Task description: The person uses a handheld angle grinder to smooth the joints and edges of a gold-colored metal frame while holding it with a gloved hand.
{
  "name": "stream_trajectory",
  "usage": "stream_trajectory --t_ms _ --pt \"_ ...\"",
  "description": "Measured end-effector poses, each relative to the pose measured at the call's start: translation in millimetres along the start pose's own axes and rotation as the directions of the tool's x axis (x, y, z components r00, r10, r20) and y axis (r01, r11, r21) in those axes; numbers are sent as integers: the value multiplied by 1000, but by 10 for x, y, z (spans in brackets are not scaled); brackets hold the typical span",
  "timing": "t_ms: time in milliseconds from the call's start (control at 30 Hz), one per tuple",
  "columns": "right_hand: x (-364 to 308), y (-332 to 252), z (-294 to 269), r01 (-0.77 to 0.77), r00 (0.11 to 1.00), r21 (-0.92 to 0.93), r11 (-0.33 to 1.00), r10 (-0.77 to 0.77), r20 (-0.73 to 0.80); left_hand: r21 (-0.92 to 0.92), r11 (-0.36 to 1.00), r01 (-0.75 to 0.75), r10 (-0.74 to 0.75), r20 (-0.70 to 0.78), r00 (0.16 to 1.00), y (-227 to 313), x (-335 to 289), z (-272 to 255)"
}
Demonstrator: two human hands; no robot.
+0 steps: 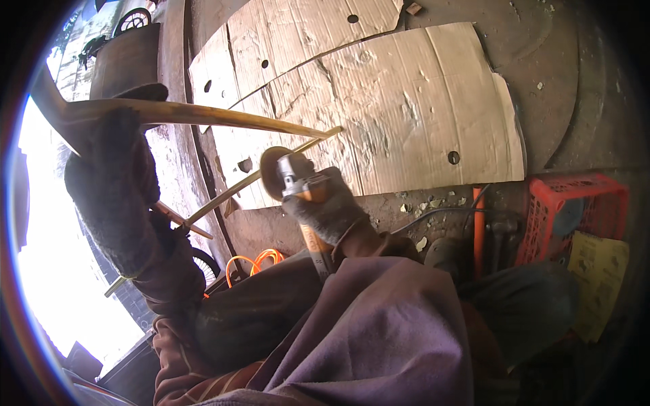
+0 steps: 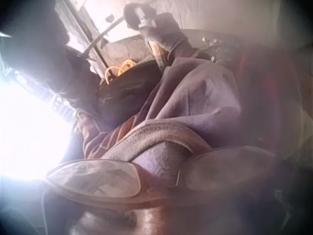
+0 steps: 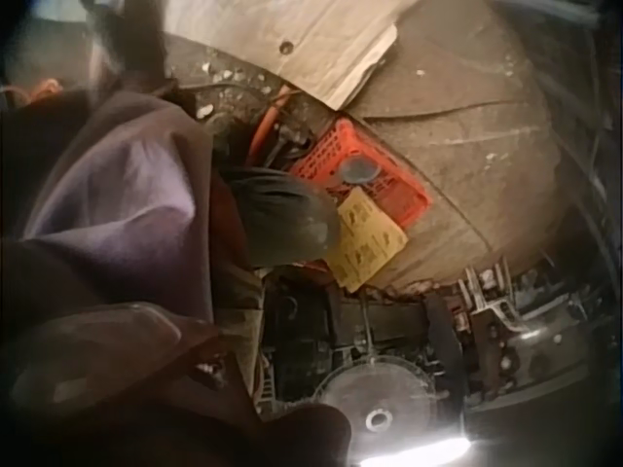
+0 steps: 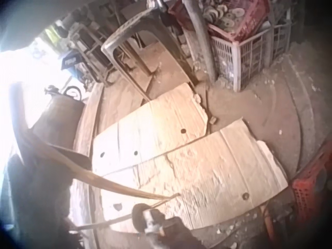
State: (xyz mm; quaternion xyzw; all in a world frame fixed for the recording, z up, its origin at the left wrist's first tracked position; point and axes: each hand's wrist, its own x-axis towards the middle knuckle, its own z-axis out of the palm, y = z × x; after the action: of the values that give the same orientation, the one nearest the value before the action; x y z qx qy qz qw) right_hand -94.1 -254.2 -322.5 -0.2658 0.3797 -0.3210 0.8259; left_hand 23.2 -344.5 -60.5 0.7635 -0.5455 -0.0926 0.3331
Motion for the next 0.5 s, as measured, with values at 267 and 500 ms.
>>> stream_trajectory --t_ms 267,500 --pt "166 23 -317 -296 954 116 948 299 -16 -86 993 81 -86 -46 995 33 -135 40" --pt "116 23 -350 -227 969 90 970 234 -81 -75 995 63 -68 -77 995 158 -143 29"
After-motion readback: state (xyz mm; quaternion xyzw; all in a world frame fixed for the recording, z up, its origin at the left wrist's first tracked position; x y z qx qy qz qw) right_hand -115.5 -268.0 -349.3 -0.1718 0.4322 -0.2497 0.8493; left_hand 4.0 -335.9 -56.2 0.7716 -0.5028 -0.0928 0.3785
